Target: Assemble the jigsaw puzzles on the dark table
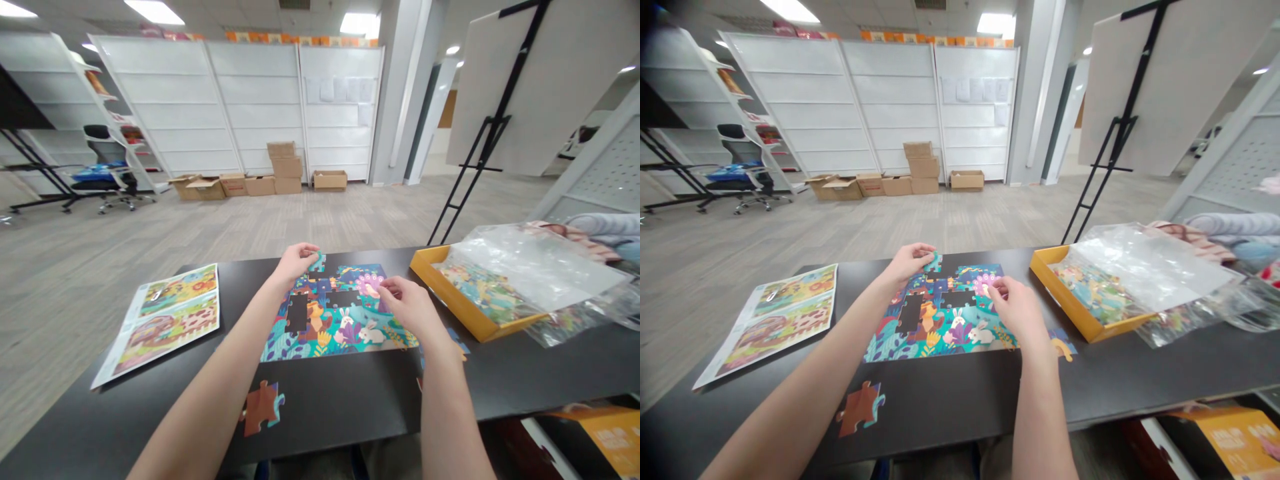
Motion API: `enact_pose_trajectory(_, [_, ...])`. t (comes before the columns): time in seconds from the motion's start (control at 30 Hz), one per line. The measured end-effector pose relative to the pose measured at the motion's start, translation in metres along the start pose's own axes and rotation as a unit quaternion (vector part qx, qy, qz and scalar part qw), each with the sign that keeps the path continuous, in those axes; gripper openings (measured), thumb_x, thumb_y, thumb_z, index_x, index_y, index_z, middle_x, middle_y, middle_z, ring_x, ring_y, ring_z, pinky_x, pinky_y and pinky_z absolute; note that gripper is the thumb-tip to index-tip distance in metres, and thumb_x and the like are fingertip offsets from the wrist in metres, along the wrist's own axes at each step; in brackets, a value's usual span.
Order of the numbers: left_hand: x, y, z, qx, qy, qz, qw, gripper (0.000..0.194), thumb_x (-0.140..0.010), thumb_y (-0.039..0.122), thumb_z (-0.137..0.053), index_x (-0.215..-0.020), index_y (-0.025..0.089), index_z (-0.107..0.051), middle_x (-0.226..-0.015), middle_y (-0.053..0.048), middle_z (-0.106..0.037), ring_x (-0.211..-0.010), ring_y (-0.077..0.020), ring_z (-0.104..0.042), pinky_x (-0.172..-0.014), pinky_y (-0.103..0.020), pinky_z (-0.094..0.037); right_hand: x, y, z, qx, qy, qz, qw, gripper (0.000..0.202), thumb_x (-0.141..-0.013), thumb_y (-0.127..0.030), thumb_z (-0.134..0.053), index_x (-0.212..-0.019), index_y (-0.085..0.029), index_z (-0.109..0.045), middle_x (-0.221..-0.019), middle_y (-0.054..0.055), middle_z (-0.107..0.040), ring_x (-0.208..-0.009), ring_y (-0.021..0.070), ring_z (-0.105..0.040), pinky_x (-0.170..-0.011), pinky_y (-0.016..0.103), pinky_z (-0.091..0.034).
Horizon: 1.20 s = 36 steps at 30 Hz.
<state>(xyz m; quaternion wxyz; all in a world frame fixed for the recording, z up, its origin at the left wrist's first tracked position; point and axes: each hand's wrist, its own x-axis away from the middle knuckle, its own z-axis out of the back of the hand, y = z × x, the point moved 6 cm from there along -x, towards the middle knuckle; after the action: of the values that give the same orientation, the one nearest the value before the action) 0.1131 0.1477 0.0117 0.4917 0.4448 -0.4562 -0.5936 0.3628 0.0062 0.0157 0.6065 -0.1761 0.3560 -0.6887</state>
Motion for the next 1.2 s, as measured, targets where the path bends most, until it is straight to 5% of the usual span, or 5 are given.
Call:
enact_pose_trajectory(0.3, [-0.032, 0.006, 0.011, -0.046, -0.085, 0.009, 0.995, 0.037, -0.053, 0.034, -0.091, -0.079, 0.015, -0.072, -0.072, -0.005, -0.074, -0.066, -0.0159, -0.067, -0.060, -0.026, -0.052, 0.001, 0.005, 0.001, 0.014, -0.002, -0.015, 1.000, 0.021, -0.089, -0.035, -0.058, -0.091, -0.020, -0.072, -0.086, 0.006, -0.078, -0.079, 0.0214, -0.073, -0.079, 0.033, -0.054])
enact_pose_trajectory(0.53, [-0.032, -0.004, 0.019, -0.072, -0.118, -0.012, 0.990, 0.025, -0.058, 0.017, -0.081, -0.081, 0.017, -0.073, -0.070, -0.005, -0.072, -0.063, -0.0182, -0.069, -0.060, -0.028, -0.056, 0.004, -0.005, -0.004, 0.036, -0.001, -0.008, 0.999, 0.022, -0.089, -0.038, -0.058, -0.090, -0.022, -0.072, -0.082, 0.005, -0.077, -0.074, 0.0220, -0.072, -0.073, 0.034, -0.056])
enact_pose_trajectory(0.77, [-0.032, -0.003, 0.021, -0.110, -0.107, -0.067, 0.986, 0.024, -0.058, 0.006, -0.074, -0.080, 0.017, -0.073, -0.068, -0.001, -0.068, -0.056, -0.0139, -0.064, -0.057, -0.026, -0.054, 0.005, -0.011, -0.013, 0.054, -0.010, 0.014, 0.998, 0.023, -0.090, -0.041, -0.057, -0.090, -0.024, -0.072, -0.082, 0.005, -0.076, -0.079, 0.0234, -0.072, -0.076, 0.033, -0.055])
enact_pose_trajectory(1.2, [-0.029, 0.006, 0.032, -0.063, -0.090, -0.042, 0.993, 0.030, -0.062, 0.008, -0.073, -0.090, 0.017, -0.071, -0.072, -0.002, -0.069, -0.057, -0.0141, -0.067, -0.057, -0.026, -0.056, 0.005, -0.014, -0.021, 0.064, -0.033, 0.014, 0.997, 0.024, -0.090, -0.042, -0.056, -0.093, -0.024, -0.071, -0.088, 0.006, -0.078, -0.081, 0.0237, -0.072, -0.075, 0.033, -0.053])
